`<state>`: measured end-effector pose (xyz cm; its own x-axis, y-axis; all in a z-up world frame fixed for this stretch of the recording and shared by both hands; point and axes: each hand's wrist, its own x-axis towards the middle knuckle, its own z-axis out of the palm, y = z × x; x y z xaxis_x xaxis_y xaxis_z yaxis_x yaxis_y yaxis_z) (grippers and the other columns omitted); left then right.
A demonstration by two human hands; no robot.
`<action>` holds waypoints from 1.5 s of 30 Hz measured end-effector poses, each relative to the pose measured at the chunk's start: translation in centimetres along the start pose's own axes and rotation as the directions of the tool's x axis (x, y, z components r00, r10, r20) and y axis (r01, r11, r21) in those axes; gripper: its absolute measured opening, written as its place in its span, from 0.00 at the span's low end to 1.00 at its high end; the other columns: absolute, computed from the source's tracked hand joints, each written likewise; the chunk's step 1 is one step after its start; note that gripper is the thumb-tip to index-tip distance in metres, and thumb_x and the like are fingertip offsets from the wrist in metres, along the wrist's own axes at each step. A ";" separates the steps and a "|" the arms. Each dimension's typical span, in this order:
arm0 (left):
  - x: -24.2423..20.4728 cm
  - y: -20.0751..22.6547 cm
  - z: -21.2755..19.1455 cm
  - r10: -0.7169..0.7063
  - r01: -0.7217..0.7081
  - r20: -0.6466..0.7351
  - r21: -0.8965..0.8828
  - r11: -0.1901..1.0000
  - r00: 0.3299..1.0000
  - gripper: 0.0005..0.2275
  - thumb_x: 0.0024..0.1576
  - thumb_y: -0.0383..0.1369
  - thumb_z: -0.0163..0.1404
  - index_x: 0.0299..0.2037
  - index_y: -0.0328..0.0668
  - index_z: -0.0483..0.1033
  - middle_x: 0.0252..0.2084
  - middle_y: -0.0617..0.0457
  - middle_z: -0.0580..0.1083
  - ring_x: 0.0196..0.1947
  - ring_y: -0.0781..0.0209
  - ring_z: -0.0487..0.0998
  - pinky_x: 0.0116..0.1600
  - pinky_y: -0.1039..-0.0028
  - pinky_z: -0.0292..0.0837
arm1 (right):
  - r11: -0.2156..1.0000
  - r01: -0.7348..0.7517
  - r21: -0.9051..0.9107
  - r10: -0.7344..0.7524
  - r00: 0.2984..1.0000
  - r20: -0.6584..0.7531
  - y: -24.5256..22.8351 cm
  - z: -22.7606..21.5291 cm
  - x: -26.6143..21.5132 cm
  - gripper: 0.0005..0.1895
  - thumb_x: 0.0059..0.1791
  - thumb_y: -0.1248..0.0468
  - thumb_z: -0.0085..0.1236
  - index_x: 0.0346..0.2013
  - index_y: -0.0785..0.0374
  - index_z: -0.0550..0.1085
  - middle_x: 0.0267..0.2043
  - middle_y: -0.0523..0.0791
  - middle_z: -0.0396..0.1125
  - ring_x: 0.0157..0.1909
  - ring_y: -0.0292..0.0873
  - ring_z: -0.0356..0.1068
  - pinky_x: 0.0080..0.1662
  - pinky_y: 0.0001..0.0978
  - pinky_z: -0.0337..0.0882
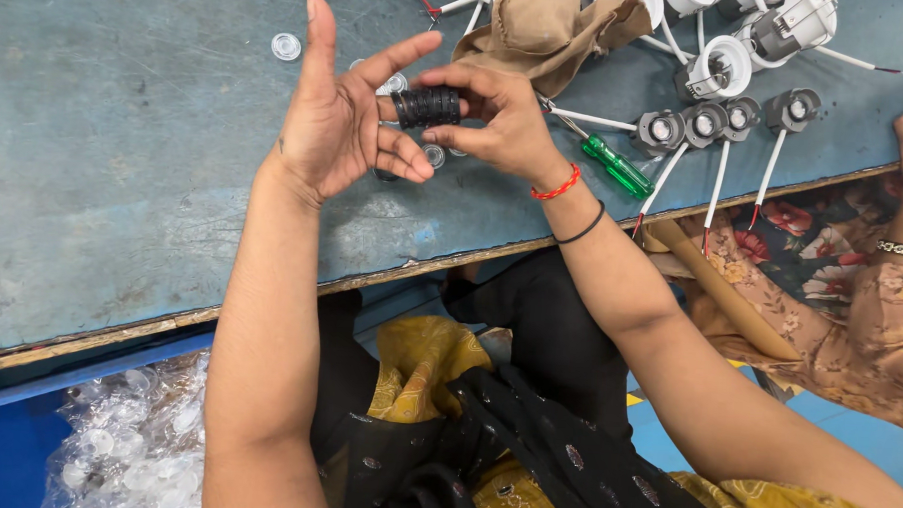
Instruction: The person assembles small light fixtures by inserting black rings into white plastic housings and using a screwdriver to tighten internal components. They wipe the fixtures with a cloth and place the completed units on the table.
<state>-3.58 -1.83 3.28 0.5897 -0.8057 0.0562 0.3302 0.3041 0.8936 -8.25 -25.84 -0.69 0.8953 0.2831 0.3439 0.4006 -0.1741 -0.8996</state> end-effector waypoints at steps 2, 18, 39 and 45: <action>-0.1 0.0 -0.1 0.005 -0.005 0.000 0.001 1.000 1.000 0.59 0.47 0.79 0.29 0.78 0.35 0.54 0.52 0.28 0.76 0.35 0.45 0.82 0.42 0.58 0.83 | 1.000 -0.014 -0.011 0.014 1.000 -0.010 0.2 0.1 0.0 0.27 0.46 0.76 0.74 0.59 0.68 0.75 0.54 0.43 0.69 0.53 0.34 0.71 0.54 0.27 0.76; -0.3 -0.4 -0.5 0.083 -0.085 0.043 0.054 0.995 0.996 0.59 0.48 0.80 0.30 0.78 0.33 0.52 0.53 0.26 0.75 0.40 0.40 0.81 0.43 0.55 0.82 | 0.999 0.033 -0.026 -0.033 0.999 -0.002 -0.3 -0.4 0.0 0.25 0.48 0.76 0.71 0.59 0.69 0.73 0.56 0.45 0.70 0.58 0.38 0.74 0.61 0.32 0.78; -3.4 -0.6 -7.0 0.266 -0.292 -0.273 -0.058 0.955 0.925 0.50 0.57 0.70 0.23 0.75 0.32 0.63 0.72 0.34 0.69 0.54 0.38 0.83 0.50 0.60 0.83 | 0.771 0.230 -0.593 -0.210 0.972 0.103 -1.7 0.7 0.6 0.15 0.49 0.62 0.77 0.48 0.57 0.82 0.62 0.41 0.69 0.66 0.44 0.67 0.63 0.40 0.73; -4.3 -0.9 -7.3 0.252 -0.321 -0.308 -0.200 0.926 0.917 0.47 0.57 0.66 0.22 0.75 0.35 0.62 0.73 0.35 0.67 0.55 0.37 0.84 0.49 0.61 0.83 | 0.568 0.428 -0.703 -0.265 0.904 0.335 -1.5 4.9 0.2 0.09 0.45 0.61 0.73 0.33 0.55 0.79 0.66 0.46 0.63 0.73 0.58 0.53 0.70 0.54 0.56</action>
<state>-0.96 5.07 -0.99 0.8513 -0.5059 0.1391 0.2639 0.6420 0.7198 -9.65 -20.86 -0.58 0.6377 0.6184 0.4592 0.7474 -0.6411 -0.1744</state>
